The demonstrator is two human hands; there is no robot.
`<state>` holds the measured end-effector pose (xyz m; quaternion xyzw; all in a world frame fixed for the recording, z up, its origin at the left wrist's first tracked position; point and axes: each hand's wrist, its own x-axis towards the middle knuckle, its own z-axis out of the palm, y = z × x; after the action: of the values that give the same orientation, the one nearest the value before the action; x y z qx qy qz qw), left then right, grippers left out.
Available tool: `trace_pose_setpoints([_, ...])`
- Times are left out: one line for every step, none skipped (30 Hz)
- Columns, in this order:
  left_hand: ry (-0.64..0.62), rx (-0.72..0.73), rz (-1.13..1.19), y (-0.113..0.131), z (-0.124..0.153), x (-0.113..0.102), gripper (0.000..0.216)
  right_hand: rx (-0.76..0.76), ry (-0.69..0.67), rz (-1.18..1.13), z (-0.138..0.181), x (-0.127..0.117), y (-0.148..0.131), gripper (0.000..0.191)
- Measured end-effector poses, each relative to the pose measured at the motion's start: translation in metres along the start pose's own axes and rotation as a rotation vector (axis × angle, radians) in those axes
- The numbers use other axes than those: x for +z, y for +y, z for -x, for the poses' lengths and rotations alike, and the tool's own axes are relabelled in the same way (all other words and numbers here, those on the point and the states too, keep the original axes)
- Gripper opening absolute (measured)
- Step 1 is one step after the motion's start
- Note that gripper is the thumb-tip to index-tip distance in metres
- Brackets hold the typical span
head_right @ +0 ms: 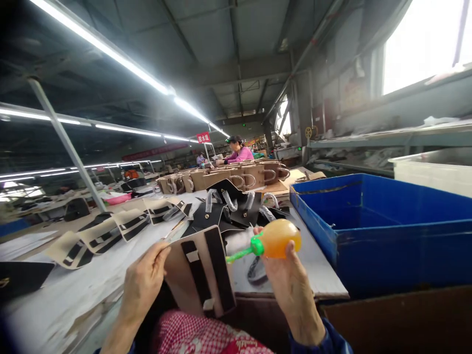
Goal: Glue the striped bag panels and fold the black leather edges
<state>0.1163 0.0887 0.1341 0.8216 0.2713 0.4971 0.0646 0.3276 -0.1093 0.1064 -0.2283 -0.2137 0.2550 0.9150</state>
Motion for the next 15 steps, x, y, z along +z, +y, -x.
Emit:
trace_pose_setpoints([-0.023,0.025,-0.021,0.005,-0.004,-0.008,0.028,0.026,-0.038,-0.006,0.000,0.003,0.004,0.061])
trace_pose_setpoints([-0.055,0.044,-0.041,0.009,-0.008,-0.015,0.027,0.050,-0.069,-0.014,0.000,0.006,0.009,0.061])
trace_pose_setpoints([-0.097,0.055,-0.060,0.013,-0.012,-0.020,0.025,0.075,-0.092,-0.024,0.000,0.008,0.014,0.061])
trace_pose_setpoints([-0.144,0.058,-0.075,0.015,-0.016,-0.024,0.023,0.102,-0.113,-0.033,0.000,0.011,0.019,0.062])
trace_pose_setpoints([-0.195,0.054,-0.086,0.017,-0.019,-0.027,0.021,0.136,-0.137,-0.040,0.000,0.012,0.024,0.064])
trace_pose_setpoints([-0.246,0.046,-0.090,0.017,-0.022,-0.028,0.020,0.174,-0.162,-0.046,0.000,0.013,0.030,0.065])
trace_pose_setpoints([-0.294,0.035,-0.088,0.015,-0.025,-0.027,0.020,0.216,-0.187,-0.050,0.000,0.014,0.036,0.067])
trace_pose_setpoints([-0.336,0.020,-0.080,0.011,-0.027,-0.024,0.020,0.260,-0.211,-0.052,0.000,0.015,0.044,0.067])
trace_pose_setpoints([-0.371,0.002,-0.068,0.006,-0.028,-0.020,0.020,0.303,-0.234,-0.055,0.000,0.014,0.051,0.067])
trace_pose_setpoints([-0.398,-0.021,-0.053,-0.001,-0.029,-0.013,0.019,0.346,-0.255,-0.057,0.000,0.014,0.060,0.066])
trace_pose_setpoints([-0.416,-0.049,-0.035,-0.010,-0.028,-0.006,0.018,0.389,-0.274,-0.058,-0.001,0.012,0.069,0.066])
trace_pose_setpoints([-0.428,-0.082,-0.015,-0.020,-0.025,0.003,0.017,0.429,-0.289,-0.057,-0.001,0.010,0.079,0.065])
trace_pose_setpoints([-0.433,-0.120,0.007,-0.031,-0.021,0.011,0.015,0.464,-0.299,-0.054,-0.002,0.007,0.089,0.064])
trace_pose_setpoints([-0.435,-0.158,0.033,-0.042,-0.014,0.019,0.014,0.492,-0.302,-0.050,-0.003,0.004,0.099,0.061])
trace_pose_setpoints([-0.425,-0.197,0.058,-0.053,-0.005,0.024,0.015,0.512,-0.299,-0.045,-0.004,0.000,0.109,0.059])
